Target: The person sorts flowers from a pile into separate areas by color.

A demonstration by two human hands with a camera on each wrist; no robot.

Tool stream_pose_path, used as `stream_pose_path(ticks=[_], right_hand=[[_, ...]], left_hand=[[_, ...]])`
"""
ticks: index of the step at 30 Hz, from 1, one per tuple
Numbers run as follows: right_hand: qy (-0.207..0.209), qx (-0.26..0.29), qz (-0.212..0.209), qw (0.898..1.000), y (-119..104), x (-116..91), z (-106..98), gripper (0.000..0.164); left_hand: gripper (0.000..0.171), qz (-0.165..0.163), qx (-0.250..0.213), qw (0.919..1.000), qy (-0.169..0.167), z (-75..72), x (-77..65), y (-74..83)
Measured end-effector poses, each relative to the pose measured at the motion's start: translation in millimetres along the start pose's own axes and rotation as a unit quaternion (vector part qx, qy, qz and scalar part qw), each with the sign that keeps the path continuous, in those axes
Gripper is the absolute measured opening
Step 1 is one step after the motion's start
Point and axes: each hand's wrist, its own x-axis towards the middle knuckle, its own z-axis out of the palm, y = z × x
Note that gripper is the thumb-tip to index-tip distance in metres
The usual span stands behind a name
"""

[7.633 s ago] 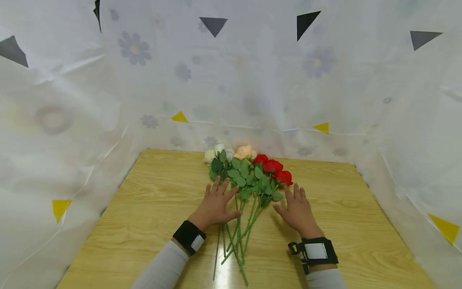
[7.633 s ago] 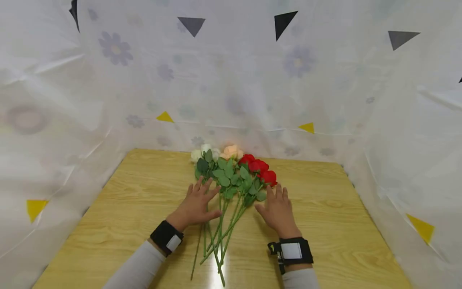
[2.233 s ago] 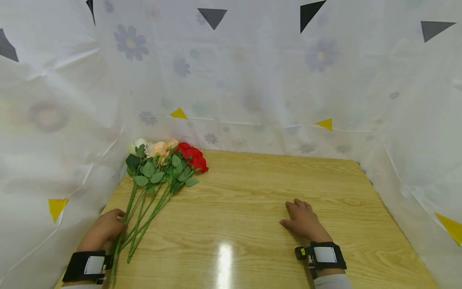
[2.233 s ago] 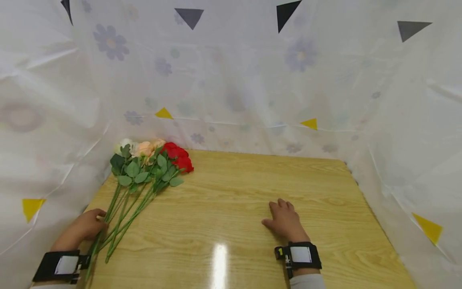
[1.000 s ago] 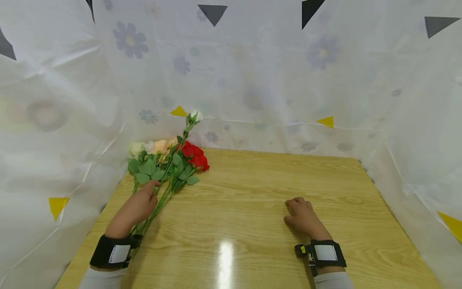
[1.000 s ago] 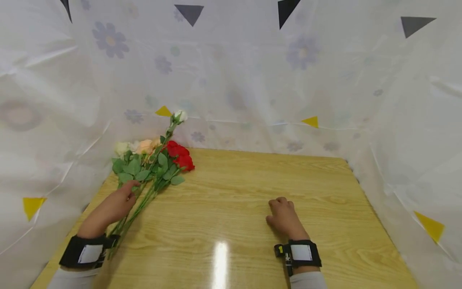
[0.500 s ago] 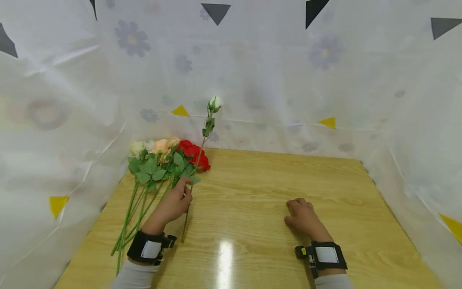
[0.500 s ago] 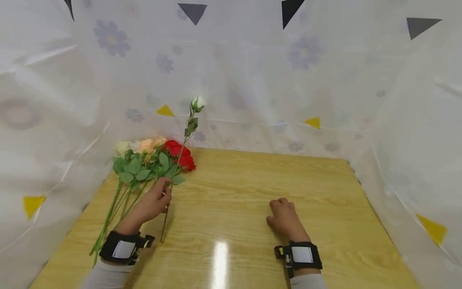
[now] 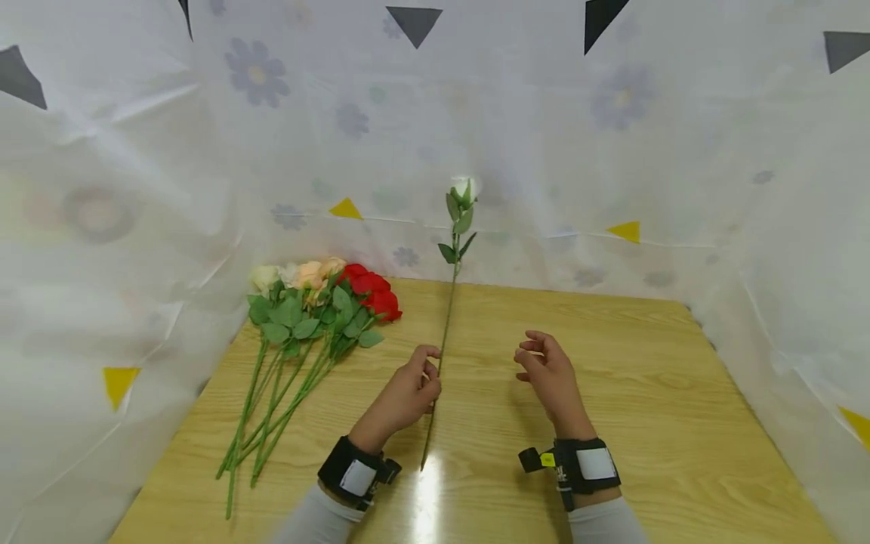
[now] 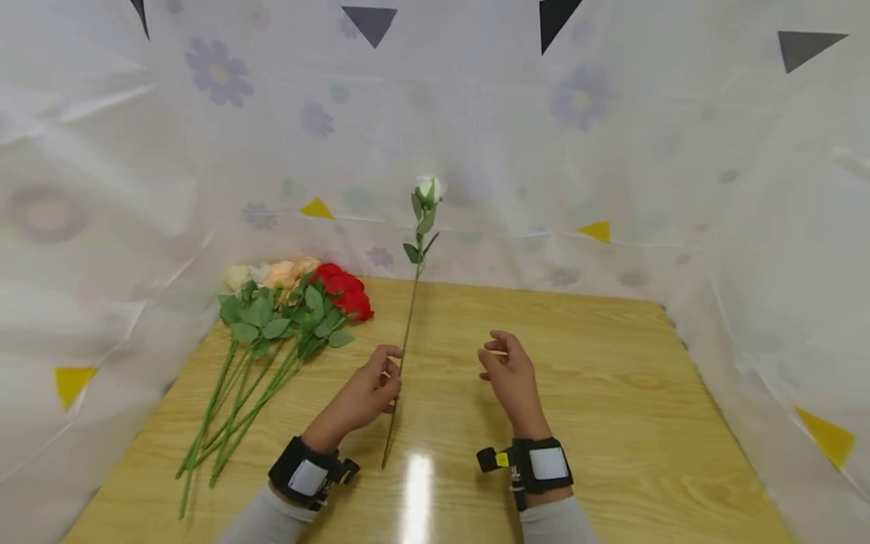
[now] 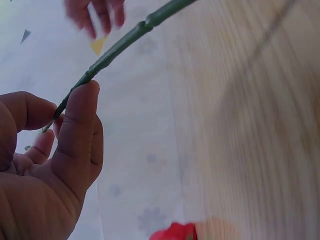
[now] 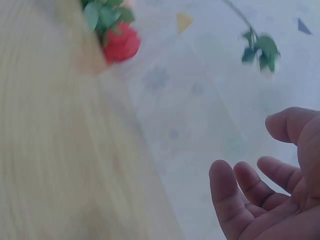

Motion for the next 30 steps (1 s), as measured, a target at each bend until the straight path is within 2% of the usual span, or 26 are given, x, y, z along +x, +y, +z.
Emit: stream_pose_path(ticks=[4,8,14,20,30], right_hand=[[-0.002,0.038,-0.019,0.999,-21,2,15,0.050],[-0.017,0.060,-0.045,0.997,-34,3,28,0.052],[-0.029,0.043,-0.046,0.998,-43,0,36,0.054],[-0.012,-0.004,-0.056,0.998,-42,-2,39,0.051],[0.001,-0.018,-0.060,0.998,-38,-4,36,0.050]], left_hand=[[0.035,0.029,0.021,0.9993,-0.014,22.1,7.1,3.6],[0.036,0.048,0.050,0.9975,-0.018,37.4,10.3,2.7],[0.039,0.082,0.138,0.9871,-0.004,51.7,11.1,1.6],[0.042,0.073,0.148,0.9863,-0.008,59.1,9.7,6.8],[0.042,0.062,0.142,0.9878,-0.012,66.0,10.1,5.3]])
